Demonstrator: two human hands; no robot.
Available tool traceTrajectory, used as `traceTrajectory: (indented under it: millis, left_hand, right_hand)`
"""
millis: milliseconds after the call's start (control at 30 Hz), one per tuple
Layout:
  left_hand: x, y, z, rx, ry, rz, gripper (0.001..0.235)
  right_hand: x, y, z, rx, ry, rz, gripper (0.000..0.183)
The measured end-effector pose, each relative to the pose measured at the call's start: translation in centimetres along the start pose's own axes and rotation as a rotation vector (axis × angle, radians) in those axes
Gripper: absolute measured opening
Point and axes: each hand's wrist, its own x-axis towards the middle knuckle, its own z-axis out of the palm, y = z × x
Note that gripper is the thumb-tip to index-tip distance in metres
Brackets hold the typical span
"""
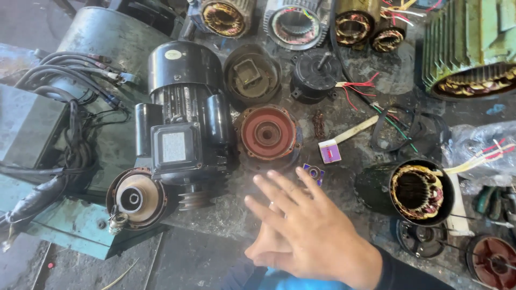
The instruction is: The person unpacks small boxes containing bearings and places them onto a motor rotor shaft. They handle the rotor and bearings by hand, aligning and seating the bearings on the shaft. The rotor is then set aside on the workbench.
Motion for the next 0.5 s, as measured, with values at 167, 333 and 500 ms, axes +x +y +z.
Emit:
traceTrajectory:
  millis: [167,333,500]
  left_hand:
    - [4.0,5.9,-1.4,0.392,-0.223,-0.509,0.076]
    - [7.8,11.4,-6.9,1.435,-0.973,-0.732,0.088]
    - [7.6,11.1,-7.5,1.339,-0.912,-0.795,0.085]
  right_hand:
    - [1.5,1.2,1.7,0.052,-0.159,-0.108,0.073]
    - [1.0,2.2,3.9,-0.039,-0.143,-0.06,0.084]
    - [0.1,2.9,10.1,0.094,-0.295,-0.088,0.087]
